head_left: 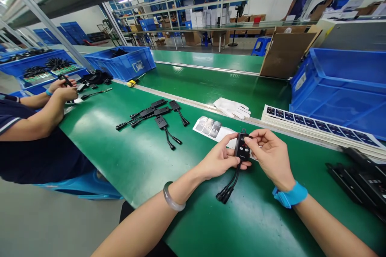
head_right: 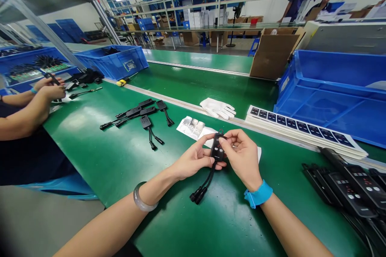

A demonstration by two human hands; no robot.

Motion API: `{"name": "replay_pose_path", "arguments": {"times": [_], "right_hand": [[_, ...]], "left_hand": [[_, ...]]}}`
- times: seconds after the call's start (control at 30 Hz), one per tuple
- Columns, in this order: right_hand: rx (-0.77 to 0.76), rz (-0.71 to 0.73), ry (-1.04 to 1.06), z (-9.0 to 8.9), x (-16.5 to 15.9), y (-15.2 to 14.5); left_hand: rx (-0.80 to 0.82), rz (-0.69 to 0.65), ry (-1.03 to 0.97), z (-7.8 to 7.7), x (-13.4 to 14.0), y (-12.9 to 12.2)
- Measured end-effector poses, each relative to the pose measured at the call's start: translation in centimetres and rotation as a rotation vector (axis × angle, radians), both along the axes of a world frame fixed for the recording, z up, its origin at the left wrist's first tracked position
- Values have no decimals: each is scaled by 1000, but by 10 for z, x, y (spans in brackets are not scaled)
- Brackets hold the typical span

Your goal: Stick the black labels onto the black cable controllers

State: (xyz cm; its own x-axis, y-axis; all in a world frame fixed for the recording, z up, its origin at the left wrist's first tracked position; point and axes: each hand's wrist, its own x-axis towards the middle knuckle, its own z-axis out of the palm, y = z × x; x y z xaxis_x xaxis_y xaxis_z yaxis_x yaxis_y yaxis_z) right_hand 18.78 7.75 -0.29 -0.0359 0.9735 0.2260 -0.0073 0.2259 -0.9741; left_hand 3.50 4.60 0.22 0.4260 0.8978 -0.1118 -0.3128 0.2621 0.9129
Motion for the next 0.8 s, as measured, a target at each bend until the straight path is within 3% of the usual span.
{"name": "replay_pose_path", "arguments": {"times": [0.47,0.63,0.8], "right_hand": [[-68,-7,29,-9,-3,4],[-35,-10,-49,-12,1,8],[-78,116,-92,-27,1,12]], "left_hand": [[53,40,28,-8,5,0],[18,54,33,-8,4,0],[-46,68,-23,-4,1,2]]}}
